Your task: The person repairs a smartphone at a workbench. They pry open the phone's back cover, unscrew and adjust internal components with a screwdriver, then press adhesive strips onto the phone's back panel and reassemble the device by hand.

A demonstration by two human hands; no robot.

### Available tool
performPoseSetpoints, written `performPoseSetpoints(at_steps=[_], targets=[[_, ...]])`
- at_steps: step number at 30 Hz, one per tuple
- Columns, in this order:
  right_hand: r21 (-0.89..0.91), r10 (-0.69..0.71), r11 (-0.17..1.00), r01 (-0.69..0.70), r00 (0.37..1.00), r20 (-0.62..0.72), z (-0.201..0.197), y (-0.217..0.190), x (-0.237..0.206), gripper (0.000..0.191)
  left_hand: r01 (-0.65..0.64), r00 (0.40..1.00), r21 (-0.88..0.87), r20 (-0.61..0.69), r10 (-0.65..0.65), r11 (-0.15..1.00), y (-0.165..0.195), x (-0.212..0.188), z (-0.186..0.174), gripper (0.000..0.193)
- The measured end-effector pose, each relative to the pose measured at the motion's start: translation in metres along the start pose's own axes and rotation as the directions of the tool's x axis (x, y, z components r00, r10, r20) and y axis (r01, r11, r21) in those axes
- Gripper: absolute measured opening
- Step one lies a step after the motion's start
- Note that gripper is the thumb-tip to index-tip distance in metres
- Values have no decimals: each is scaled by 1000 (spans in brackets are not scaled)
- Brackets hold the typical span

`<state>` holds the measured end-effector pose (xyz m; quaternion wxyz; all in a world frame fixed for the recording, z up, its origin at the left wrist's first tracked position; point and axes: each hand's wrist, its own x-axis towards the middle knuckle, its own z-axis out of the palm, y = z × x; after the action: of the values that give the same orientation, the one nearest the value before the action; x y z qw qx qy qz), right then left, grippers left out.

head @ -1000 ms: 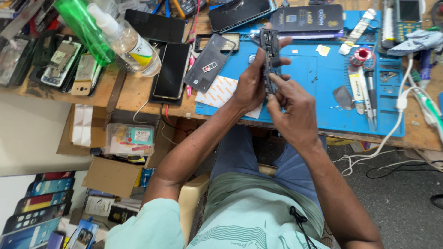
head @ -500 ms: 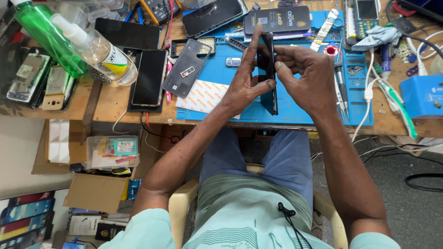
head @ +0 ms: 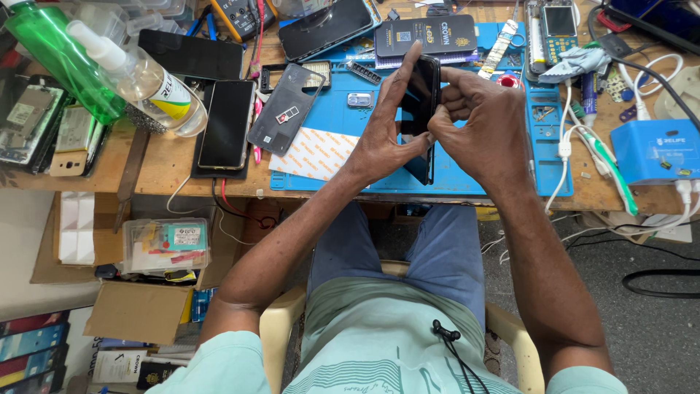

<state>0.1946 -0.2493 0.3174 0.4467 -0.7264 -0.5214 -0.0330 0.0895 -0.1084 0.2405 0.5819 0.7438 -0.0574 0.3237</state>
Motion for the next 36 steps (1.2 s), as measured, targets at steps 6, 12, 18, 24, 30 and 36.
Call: performPoseSetpoints(at_steps=[6, 12, 18, 24, 30, 36], targets=[[78, 31, 996, -32, 999, 19, 1, -3, 0, 42, 128, 992, -105, 28, -126, 986, 7, 0, -6, 109], [97, 0, 995, 4, 999, -43, 2, -9, 8, 33, 71, 997, -78, 32, -69, 994, 16, -2, -7, 110], [115, 4, 993, 4, 997, -77, -2, -9, 8, 25, -107, 994, 223, 43, 100, 969, 16, 2, -13, 110], [88, -39, 995, 49, 993, -114, -1, -10, 3, 18, -155, 988, 319, 69, 140, 935, 14, 1, -17, 107], [-47, -154, 988, 149, 982, -106, 0, -5, 6, 15, -281, 959, 288, 101, 263, 915, -11, 2, -27, 107], [-162, -116, 982, 95, 986, -122, -65, 53, -2, 11, 155, 977, -729, 12, -214, 667, -18, -22, -36, 90]])
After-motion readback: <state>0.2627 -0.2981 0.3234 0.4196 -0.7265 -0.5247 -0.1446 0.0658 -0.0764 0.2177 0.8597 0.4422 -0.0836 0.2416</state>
